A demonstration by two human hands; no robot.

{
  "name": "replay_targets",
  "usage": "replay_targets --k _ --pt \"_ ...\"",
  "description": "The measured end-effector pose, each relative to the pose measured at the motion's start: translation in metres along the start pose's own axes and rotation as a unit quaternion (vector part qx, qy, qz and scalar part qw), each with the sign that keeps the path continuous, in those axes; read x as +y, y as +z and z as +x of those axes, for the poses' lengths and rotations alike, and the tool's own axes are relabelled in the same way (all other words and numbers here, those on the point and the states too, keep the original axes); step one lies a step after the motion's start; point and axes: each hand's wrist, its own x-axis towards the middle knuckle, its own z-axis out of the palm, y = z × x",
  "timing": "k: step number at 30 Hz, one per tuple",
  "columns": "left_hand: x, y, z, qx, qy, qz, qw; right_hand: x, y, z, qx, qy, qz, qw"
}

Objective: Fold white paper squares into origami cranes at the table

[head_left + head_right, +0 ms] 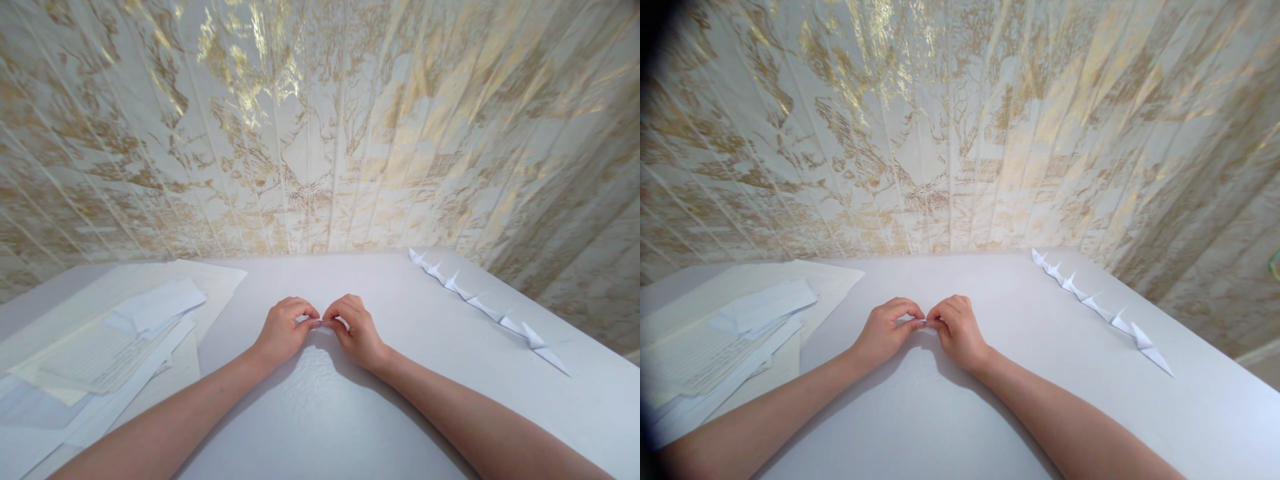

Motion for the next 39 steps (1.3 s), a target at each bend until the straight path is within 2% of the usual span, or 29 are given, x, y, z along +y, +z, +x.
replay_targets --k 4,9,20,28,32,35,37,39 --pt "-0.0015 -0.0008 -0.0011 0.029 0.040 0.049 0.998 -0.0006 -0.0004 0.0000 -0.004 0.014 -0.017 1.000" --pt "-0.0010 -0.0004 -0.0028 0.046 0.069 0.055 0.995 -0.0010 0.0001 -0.0004 0.000 0.023 -0.018 1.000" --pt "0.0019 -0.0034 -0.0055 0.059 0.134 0.082 0.986 -0.0054 -0.0009 0.0008 0.016 -0.030 -0.011 0.999" --pt "-0.0015 -0.0061 -0.0066 0.067 0.152 0.108 0.980 -0.0042 -0.0025 0.0005 0.026 -0.027 -0.010 0.999" --pt "-0.0021 -0.0076 -0.0067 0.074 0.134 0.107 0.982 -0.0044 -0.0036 0.0006 0.018 -0.040 -0.018 0.999" --pt "-0.0044 -0.0072 -0.0063 0.090 0.098 0.078 0.988 -0.0033 -0.0048 0.0012 0.030 -0.041 -0.019 0.999" --pt "-0.0061 -0.0054 -0.0061 0.115 0.037 0.018 0.992 -0.0021 -0.0055 0.0018 0.056 -0.036 -0.016 0.998" --pt "-0.0063 -0.0027 -0.0062 0.126 -0.064 -0.074 0.987 -0.0012 -0.0063 0.0023 0.084 -0.030 -0.012 0.996"
